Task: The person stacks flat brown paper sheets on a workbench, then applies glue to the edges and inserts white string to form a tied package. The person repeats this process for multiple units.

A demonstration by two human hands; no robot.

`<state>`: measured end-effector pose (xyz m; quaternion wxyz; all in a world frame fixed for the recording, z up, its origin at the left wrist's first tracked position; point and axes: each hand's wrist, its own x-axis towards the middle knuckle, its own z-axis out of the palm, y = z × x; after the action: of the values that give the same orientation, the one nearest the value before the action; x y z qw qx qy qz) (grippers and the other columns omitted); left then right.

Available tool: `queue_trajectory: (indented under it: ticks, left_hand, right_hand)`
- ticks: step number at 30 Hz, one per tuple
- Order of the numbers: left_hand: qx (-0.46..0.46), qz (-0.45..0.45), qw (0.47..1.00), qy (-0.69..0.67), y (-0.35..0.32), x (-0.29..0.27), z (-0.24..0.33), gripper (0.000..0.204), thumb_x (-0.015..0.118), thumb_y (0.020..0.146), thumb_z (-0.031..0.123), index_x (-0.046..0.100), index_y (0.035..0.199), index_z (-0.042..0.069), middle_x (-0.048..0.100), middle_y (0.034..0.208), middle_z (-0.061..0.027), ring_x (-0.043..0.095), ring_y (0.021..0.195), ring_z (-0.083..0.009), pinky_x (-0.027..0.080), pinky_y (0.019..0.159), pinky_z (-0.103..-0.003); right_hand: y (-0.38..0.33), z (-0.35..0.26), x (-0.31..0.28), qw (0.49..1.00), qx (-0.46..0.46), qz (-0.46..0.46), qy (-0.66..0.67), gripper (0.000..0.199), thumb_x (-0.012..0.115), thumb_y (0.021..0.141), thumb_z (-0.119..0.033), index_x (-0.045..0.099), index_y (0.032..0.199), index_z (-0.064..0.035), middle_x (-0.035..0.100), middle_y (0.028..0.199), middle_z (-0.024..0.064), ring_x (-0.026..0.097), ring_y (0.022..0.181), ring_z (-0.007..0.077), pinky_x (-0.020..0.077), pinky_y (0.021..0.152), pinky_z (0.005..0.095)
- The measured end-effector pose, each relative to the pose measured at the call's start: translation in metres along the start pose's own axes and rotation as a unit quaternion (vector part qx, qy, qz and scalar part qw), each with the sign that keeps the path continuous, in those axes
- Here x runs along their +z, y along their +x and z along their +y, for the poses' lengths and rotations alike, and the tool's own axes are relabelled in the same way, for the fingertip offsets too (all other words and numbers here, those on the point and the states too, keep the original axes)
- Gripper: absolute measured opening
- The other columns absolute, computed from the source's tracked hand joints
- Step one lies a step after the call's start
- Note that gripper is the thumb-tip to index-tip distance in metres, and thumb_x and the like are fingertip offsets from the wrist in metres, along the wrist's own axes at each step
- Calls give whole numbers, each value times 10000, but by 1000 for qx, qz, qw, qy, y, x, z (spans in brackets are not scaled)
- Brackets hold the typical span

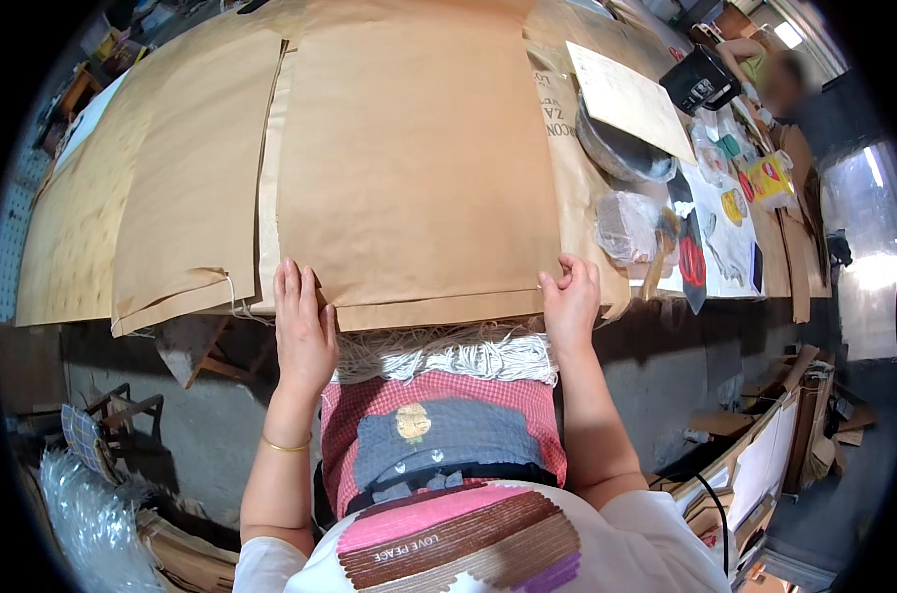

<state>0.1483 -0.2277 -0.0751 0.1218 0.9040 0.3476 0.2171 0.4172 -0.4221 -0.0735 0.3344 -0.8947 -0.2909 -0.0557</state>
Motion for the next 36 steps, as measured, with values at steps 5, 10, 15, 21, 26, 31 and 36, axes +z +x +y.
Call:
queue_trajectory:
  ticks: [5,10,15,21,26,31,36]
  left_hand:
    - [-1,1,1000,3,0,2,1,535,526,860,4,346,1359,-67,255,1462,-273,224,1368,-427,244,1109,-462]
    - [-17,55,998,-29,-1,10,-5,454,515,874,-5,437,1321,-19,343,1440,-221,283,1353,-393,277,1092,-450]
    - [-28,81,995,-43,1,10,-4,415,527,869,-1,477,1281,-23,380,1423,-206,319,1338,-379,293,1085,-445]
    - [-27,84,995,-45,2,10,-3,414,538,857,-8,485,1267,-31,386,1417,-209,330,1330,-385,303,1079,-448]
    - [-23,90,995,-35,1,11,-2,416,539,849,-18,486,1262,-38,391,1409,-217,338,1321,-391,317,1069,-449]
    - [-20,91,995,-36,2,12,-1,416,535,850,-21,485,1263,-37,392,1406,-220,337,1320,-393,320,1066,-448]
    - [-17,91,995,-30,2,11,0,413,522,856,-23,481,1267,-36,388,1405,-227,336,1319,-398,317,1068,-448]
  right_hand:
    - [0,4,0,999,30,8,9,374,753,708,-104,594,1027,9,565,945,132,574,693,223,480,709,366]
    - [2,1,-4,998,63,-15,3,360,764,704,-123,589,989,9,570,921,136,592,741,249,479,722,370]
    - [-1,-3,-3,997,-5,23,-72,308,749,722,-130,564,936,-8,558,944,140,577,857,309,468,758,396]
    - [-7,3,5,998,-48,20,-44,321,727,737,-102,558,994,-9,545,998,144,573,897,325,467,778,412]
    - [1,1,-6,1000,6,-21,-19,346,724,737,-100,571,1030,4,571,977,161,594,890,313,476,785,391]
    - [11,-1,-12,996,58,-61,-25,350,722,732,-101,569,1029,5,579,964,161,598,863,317,481,766,390]
    - [5,-12,-10,997,3,-13,-76,253,682,748,-62,554,957,0,570,936,150,583,865,325,475,760,399]
